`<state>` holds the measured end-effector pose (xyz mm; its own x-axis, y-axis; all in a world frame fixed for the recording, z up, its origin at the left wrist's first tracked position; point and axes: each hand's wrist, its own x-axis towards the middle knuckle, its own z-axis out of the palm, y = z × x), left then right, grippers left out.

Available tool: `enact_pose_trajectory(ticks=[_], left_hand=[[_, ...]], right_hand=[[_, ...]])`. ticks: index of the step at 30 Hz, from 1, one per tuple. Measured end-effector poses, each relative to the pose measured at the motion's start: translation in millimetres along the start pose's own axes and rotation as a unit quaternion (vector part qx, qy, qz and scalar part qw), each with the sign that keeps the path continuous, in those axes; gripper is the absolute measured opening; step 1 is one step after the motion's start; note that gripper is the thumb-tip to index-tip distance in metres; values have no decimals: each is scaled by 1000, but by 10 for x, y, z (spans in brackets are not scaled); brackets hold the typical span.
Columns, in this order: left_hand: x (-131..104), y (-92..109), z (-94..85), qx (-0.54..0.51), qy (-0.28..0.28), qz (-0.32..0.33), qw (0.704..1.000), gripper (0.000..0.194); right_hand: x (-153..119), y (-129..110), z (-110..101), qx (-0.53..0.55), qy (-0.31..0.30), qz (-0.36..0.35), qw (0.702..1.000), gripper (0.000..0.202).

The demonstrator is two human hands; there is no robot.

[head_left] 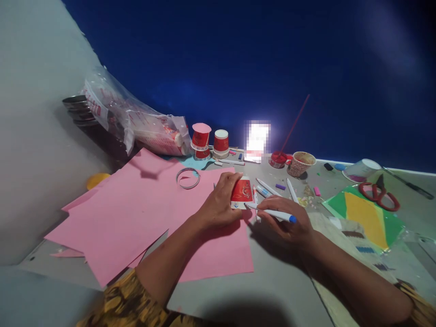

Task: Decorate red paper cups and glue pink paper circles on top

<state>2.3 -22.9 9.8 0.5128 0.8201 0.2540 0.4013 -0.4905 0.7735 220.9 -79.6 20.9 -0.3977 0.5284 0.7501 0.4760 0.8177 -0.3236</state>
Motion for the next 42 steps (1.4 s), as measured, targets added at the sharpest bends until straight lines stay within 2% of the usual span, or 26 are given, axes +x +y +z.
enact_pose_trajectory(ticks=[14, 20, 29, 36, 42], left_hand=[[6, 15, -17, -2, -9, -23, 1000, 86], [2, 16, -12, -4, -5, -15, 1000, 85], [1, 22, -4, 6, -7, -17, 1000, 86], [-4, 27, -20, 3, 3, -25, 1000, 88], [-4, 30, -20, 1, -2, -32, 999, 88]], right_hand=[[-14, 1, -2, 7, -34, 7, 999, 7], [-6, -12, 11, 19, -5, -13, 1000, 11], [-20, -16, 24, 26, -26, 5, 999, 10], [4, -34, -19, -11, -4, -1, 1000, 11], [-32, -12, 7, -1, -29, 14, 999, 8]])
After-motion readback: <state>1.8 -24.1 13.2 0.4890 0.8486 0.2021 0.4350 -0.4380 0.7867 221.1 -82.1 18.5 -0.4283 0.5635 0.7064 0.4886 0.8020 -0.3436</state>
